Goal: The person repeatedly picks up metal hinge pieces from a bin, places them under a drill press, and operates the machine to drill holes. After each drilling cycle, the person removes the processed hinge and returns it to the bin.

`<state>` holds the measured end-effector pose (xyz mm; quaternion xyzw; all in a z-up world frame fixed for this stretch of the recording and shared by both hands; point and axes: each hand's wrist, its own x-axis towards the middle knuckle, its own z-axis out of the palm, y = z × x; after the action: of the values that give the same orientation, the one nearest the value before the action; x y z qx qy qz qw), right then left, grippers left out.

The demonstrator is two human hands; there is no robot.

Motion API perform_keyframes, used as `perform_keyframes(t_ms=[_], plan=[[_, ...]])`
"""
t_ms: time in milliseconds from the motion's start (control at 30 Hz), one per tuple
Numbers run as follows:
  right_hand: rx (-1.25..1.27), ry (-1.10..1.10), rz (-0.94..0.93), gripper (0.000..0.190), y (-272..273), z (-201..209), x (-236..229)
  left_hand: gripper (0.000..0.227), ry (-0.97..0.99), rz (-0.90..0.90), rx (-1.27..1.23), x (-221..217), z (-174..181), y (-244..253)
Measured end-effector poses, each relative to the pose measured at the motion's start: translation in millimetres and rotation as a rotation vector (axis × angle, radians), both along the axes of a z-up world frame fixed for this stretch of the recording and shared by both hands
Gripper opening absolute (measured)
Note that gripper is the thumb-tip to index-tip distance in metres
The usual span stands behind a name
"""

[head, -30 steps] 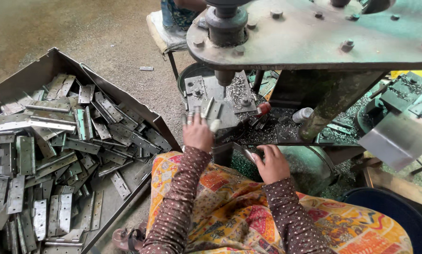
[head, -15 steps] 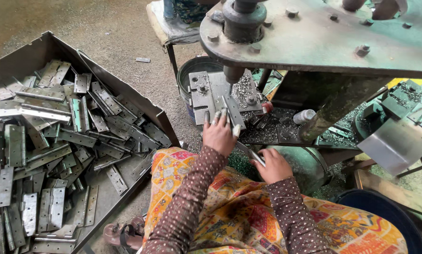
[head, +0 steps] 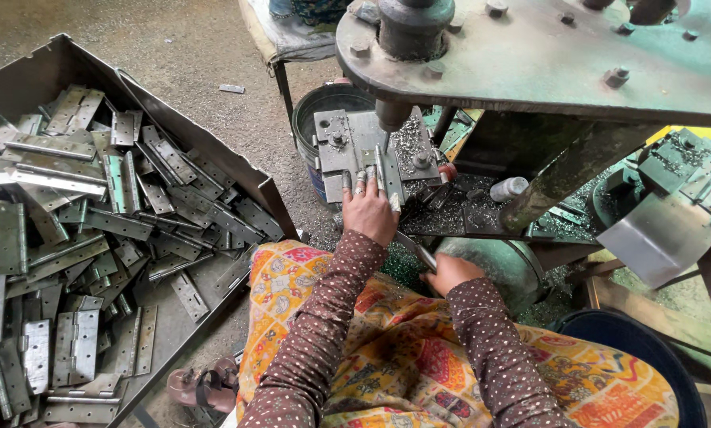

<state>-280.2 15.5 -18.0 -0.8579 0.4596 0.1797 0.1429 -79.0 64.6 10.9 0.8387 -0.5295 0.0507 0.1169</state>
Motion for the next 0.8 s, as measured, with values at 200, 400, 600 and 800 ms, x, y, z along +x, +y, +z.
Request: perform_keyframes(t_ms=[200,400,600,800], plan=[[-0.044,-0.025,-0.033,0.043,11,-70,-18,0.037,0.068,0.016,0.08,6,7,2],[-0.182,-0.217,-0.03,0.042,13,-104,-29,0.041,-0.018,-0.021,-0.048,6,-15,5],[0.051,0.038,-0.096,0.036,-14,-35,-2,0.036,-0.24,-0.014,-0.165,18,-33,-18],[-0.007,-0.058,-0.12,0.045,-2,-44,-9,0.024,-0.03,0.029,0.012,28,-38,-39]])
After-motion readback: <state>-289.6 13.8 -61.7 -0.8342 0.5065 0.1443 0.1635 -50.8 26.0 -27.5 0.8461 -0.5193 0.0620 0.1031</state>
